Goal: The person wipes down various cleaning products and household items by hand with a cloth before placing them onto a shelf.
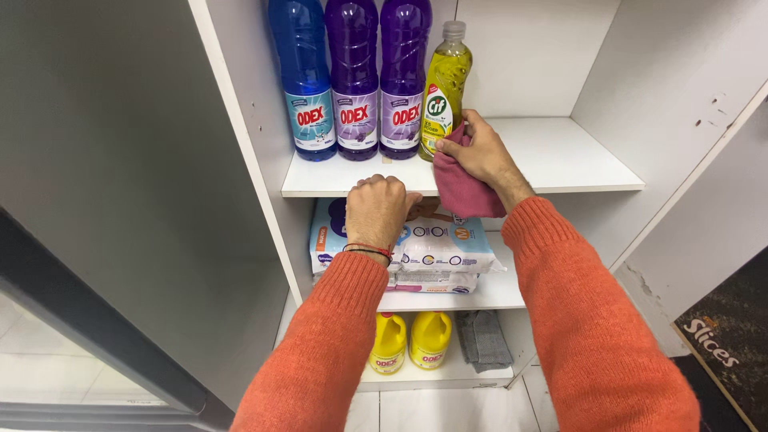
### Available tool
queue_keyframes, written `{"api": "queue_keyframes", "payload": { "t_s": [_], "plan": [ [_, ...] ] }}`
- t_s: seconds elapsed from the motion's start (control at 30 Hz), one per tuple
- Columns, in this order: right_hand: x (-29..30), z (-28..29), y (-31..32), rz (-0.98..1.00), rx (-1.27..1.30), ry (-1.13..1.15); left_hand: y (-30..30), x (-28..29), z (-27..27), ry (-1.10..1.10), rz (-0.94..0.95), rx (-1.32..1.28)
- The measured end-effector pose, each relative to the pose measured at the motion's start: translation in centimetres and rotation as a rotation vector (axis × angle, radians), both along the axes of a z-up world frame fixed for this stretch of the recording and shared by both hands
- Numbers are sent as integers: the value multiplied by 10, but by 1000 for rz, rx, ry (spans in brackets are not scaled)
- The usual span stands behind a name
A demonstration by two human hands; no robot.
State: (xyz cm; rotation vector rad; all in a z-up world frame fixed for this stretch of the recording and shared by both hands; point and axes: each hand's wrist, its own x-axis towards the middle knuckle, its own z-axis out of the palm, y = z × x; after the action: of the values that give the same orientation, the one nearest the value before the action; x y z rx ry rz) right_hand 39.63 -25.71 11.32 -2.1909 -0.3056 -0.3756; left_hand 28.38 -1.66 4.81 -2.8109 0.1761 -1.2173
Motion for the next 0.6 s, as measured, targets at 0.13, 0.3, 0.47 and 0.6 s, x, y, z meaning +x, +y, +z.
{"api": "queue_keyframes", "payload": {
  "t_s": [0.13, 0.3, 0.47, 0.6],
  "plan": [
    [2, -1, -2, 62, 26, 19, 1, -4, -1, -9, -4, 2],
    [-3, -2, -2, 186, 164, 2, 3, -9, 1, 16, -1, 20],
    [-10, -6, -6, 289, 182, 1, 4, -13, 5, 44, 5, 19],
    [-13, -10, -8, 305, 141, 5, 3, -15, 5, 59, 7, 17]
  ]
}}
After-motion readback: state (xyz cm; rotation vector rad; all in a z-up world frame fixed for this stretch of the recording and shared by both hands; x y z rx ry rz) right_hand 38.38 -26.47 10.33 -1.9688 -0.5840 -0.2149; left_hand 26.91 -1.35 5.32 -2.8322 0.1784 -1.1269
